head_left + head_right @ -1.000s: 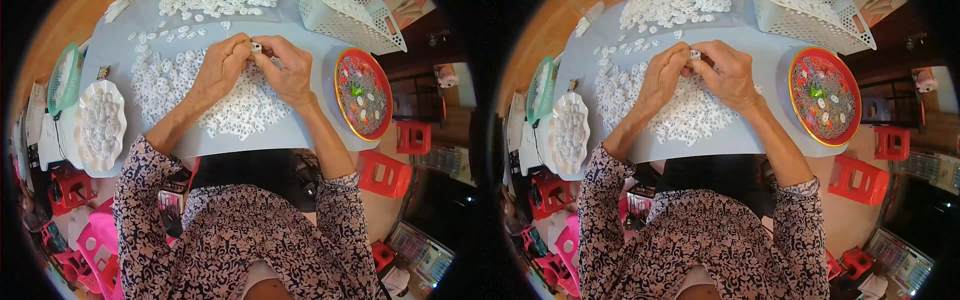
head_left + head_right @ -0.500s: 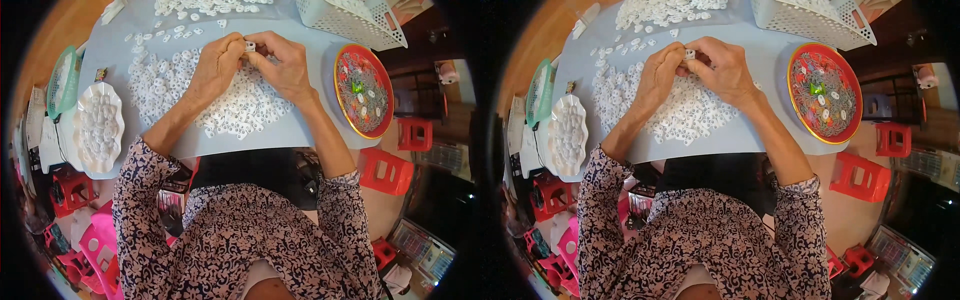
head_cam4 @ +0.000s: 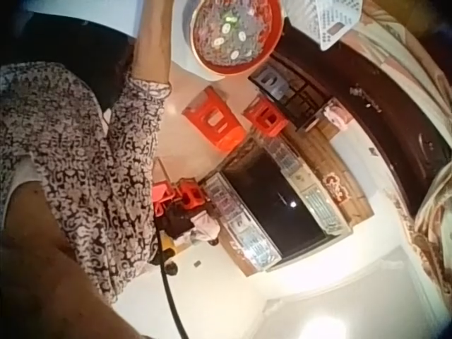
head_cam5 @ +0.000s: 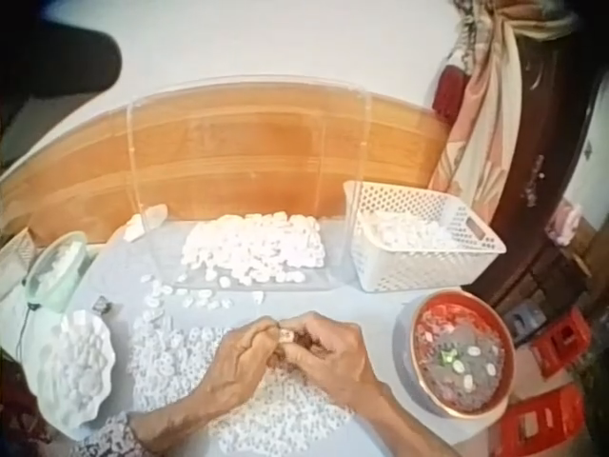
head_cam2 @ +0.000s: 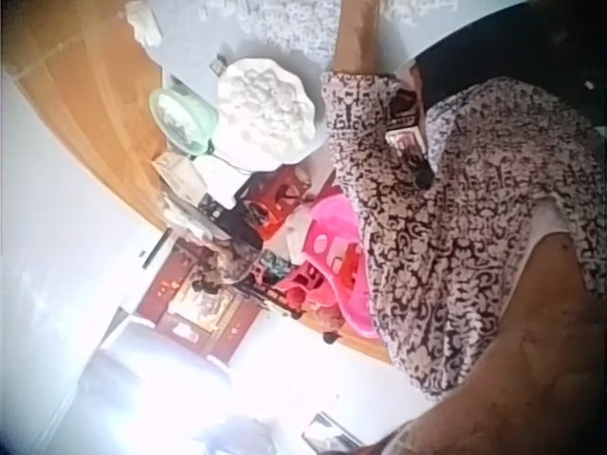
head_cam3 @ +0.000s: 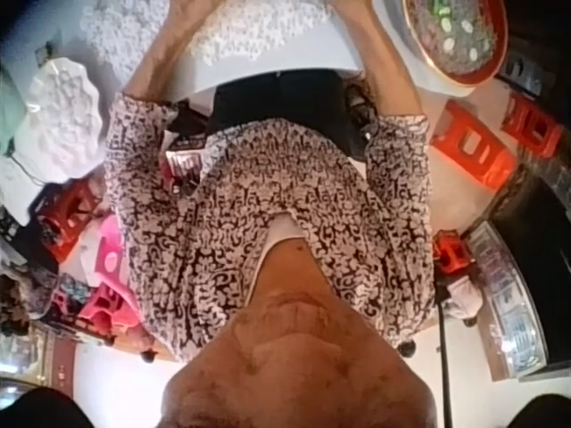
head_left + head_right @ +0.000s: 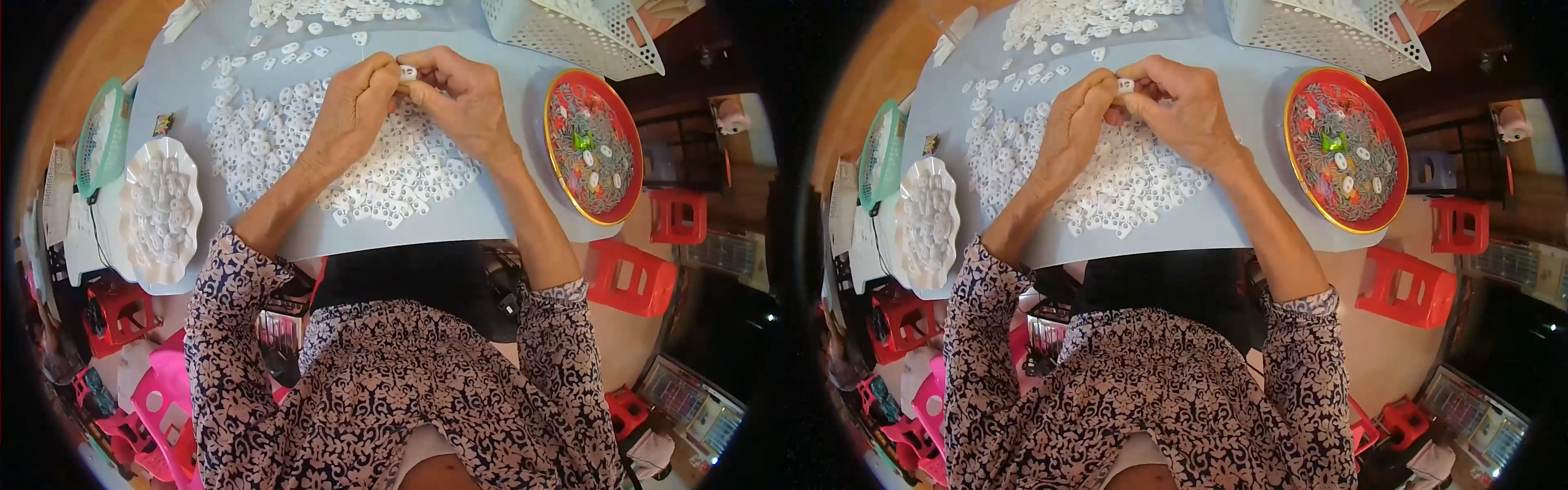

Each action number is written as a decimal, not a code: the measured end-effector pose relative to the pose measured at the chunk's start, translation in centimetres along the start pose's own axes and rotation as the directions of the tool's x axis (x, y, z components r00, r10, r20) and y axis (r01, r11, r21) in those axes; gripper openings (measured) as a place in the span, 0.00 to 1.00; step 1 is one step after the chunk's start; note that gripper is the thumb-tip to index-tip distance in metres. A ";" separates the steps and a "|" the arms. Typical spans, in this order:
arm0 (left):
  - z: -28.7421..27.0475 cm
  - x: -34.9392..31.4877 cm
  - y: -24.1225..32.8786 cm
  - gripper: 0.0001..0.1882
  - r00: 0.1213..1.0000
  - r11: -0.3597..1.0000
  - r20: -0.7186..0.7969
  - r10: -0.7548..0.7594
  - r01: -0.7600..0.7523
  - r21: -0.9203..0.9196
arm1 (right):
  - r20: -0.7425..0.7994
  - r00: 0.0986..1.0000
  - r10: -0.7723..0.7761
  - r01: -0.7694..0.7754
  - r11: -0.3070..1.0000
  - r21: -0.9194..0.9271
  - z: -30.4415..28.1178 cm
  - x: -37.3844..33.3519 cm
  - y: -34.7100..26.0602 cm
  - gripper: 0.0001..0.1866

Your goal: Sorting and inspecting small white plastic components on a table in a manufacturing or assembly setting.

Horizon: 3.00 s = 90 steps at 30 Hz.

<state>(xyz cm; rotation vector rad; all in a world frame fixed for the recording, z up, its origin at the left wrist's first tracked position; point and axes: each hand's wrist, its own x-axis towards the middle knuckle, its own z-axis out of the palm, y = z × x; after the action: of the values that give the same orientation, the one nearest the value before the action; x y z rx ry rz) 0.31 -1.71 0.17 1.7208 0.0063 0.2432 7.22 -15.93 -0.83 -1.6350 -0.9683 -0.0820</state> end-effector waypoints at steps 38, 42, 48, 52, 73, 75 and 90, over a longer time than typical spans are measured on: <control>-4.4 2.7 -1.6 0.17 0.933 0.934 -0.357 0.030 -0.154 -0.323 | 0.252 0.959 -0.131 0.246 0.829 -0.503 1.3 6.8 2.6 0.10; -4.9 2.6 -2.1 0.16 0.952 0.935 -0.305 0.032 -0.137 -0.328 | 0.347 0.927 -0.143 0.320 0.785 -0.530 2.2 6.9 3.4 0.09; -4.5 2.3 -1.8 0.15 0.960 0.950 -0.279 -0.010 -0.078 -0.301 | 0.451 0.885 -0.116 0.361 0.783 -0.507 1.5 6.3 2.8 0.06; -4.4 2.4 -2.4 0.15 0.973 0.960 -0.232 0.017 -0.080 -0.267 | 0.452 0.887 -0.097 0.366 0.746 -0.557 1.7 6.0 2.9 0.04; -3.6 2.0 -1.6 0.16 0.972 0.985 -0.228 0.060 -0.095 -0.145 | 0.479 0.876 0.057 0.167 0.895 -0.413 -0.7 5.5 1.2 0.06; -3.6 2.0 -1.9 0.16 0.975 0.986 -0.218 0.050 -0.083 -0.147 | 0.496 0.868 -0.017 0.247 0.882 -0.402 -0.6 5.3 1.2 0.06; -3.1 1.8 -1.8 0.13 0.984 0.992 -0.162 0.073 -0.088 -0.091 | 0.456 0.865 0.206 -0.049 0.942 -0.333 -0.4 5.0 0.3 0.04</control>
<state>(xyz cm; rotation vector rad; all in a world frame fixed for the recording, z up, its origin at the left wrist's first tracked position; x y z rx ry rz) 1.80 1.85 -0.87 1.6026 0.0412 0.4336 10.89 -13.55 1.74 -2.0665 -1.2692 0.3006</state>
